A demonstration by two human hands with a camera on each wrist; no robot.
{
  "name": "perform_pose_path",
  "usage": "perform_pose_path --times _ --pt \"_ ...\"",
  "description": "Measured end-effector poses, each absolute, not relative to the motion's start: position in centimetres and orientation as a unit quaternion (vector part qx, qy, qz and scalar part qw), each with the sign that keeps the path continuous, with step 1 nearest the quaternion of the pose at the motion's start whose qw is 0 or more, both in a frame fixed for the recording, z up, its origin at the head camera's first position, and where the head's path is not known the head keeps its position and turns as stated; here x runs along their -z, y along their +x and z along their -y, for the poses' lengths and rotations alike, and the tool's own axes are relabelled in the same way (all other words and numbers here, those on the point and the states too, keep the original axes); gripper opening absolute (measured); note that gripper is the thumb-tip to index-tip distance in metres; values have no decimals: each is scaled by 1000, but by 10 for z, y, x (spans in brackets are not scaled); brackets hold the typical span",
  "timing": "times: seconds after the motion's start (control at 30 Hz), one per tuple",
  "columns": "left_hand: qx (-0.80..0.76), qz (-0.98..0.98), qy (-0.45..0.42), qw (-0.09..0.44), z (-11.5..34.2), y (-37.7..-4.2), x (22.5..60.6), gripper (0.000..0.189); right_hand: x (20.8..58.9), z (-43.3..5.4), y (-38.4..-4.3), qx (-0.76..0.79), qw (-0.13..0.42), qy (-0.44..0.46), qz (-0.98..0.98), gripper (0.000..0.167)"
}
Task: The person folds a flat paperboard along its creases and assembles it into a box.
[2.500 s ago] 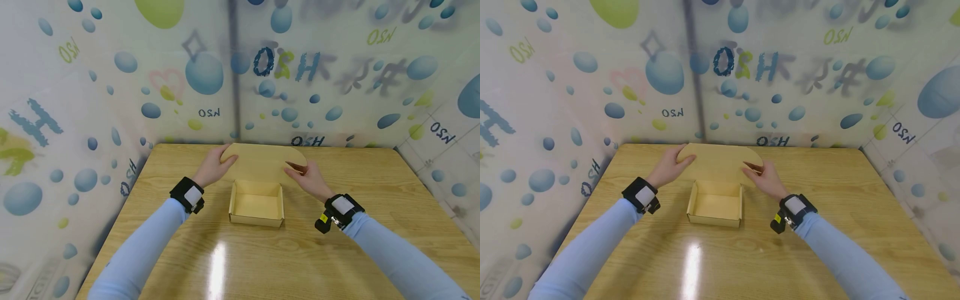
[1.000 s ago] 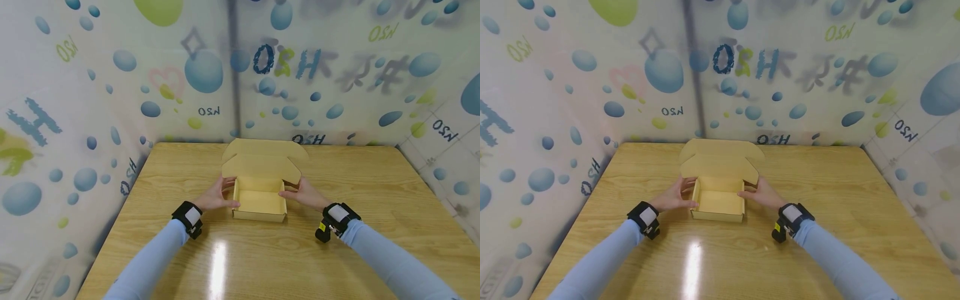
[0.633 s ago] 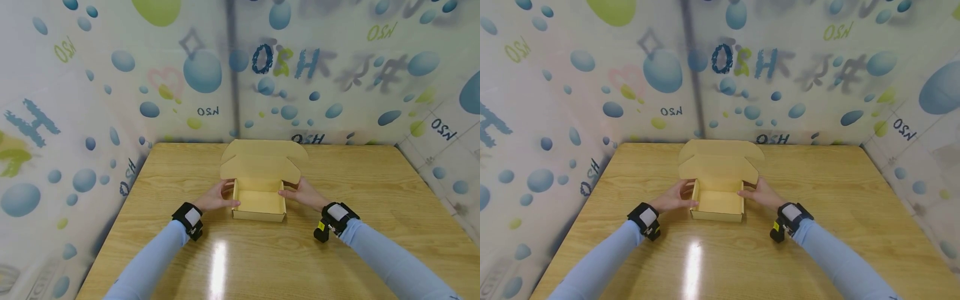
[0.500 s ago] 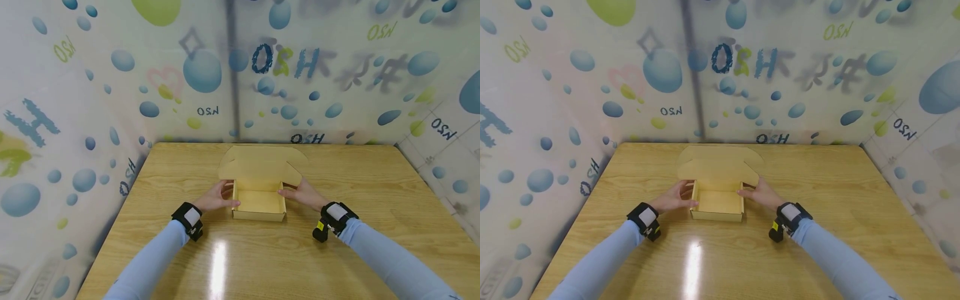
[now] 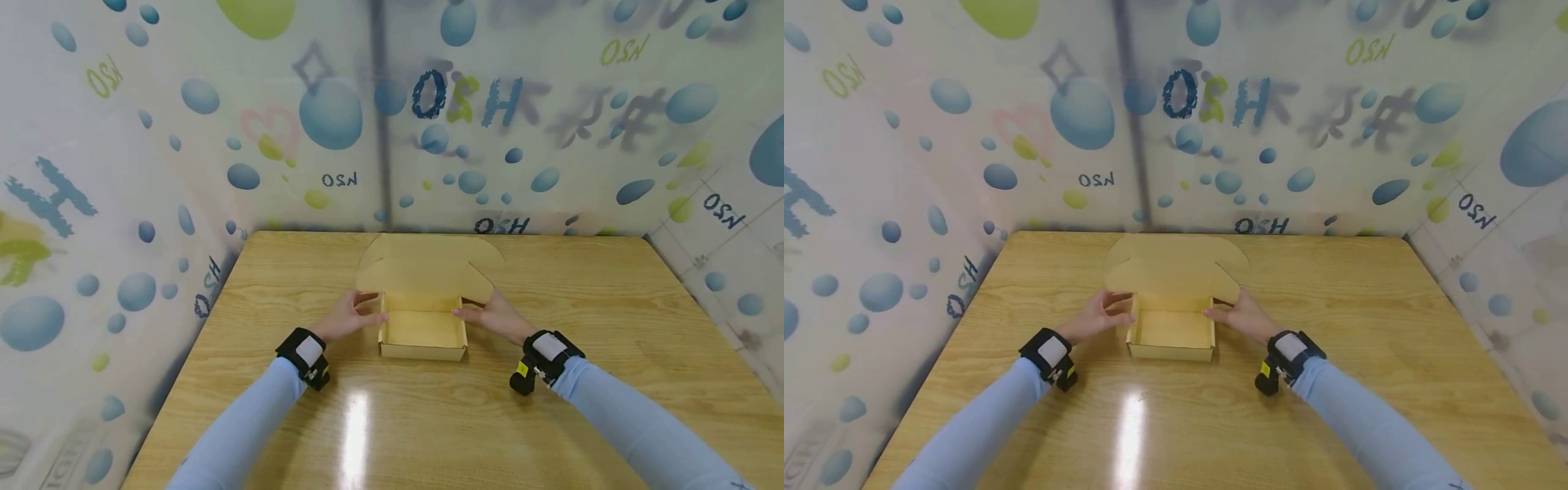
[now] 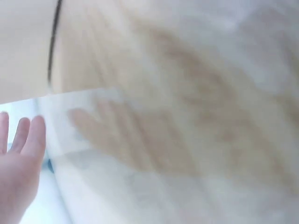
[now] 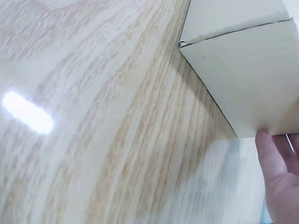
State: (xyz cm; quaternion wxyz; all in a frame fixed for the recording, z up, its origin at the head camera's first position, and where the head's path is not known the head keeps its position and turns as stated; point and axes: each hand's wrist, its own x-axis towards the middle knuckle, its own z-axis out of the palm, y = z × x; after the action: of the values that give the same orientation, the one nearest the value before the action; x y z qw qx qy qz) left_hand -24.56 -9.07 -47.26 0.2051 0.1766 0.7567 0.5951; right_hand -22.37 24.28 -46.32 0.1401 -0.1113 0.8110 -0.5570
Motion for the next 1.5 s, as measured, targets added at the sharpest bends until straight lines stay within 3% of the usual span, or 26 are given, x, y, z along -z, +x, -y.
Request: perform_pose_path --times 0.23,0.37,0.5,0.6,0.77,0.87,1.0,1.5 --pt "-613 -770 173 46 86 -253 451 51 465 -242 -223 541 130 -114 -823 62" --pt "-598 -784 167 -1 81 -253 439 33 464 -242 -223 535 131 -110 -828 51" --pt "-588 -793 158 -17 78 -252 435 26 462 -242 -222 527 128 -114 -833 36" --pt "-579 -802 144 -20 78 -252 434 32 457 -242 -221 529 115 -117 -833 41" --pt "-567 -811 140 -32 80 -252 429 37 447 -242 -225 520 43 -123 -844 49" --pt "-558 -814 156 -46 80 -252 426 26 439 -243 -227 510 0 -117 -852 53" --pt "-545 -823 154 -48 80 -252 425 25 432 -243 -227 498 -32 -105 -860 51" --pt "-552 -821 139 -36 73 -249 422 20 427 -241 -226 484 -41 -104 -868 46"
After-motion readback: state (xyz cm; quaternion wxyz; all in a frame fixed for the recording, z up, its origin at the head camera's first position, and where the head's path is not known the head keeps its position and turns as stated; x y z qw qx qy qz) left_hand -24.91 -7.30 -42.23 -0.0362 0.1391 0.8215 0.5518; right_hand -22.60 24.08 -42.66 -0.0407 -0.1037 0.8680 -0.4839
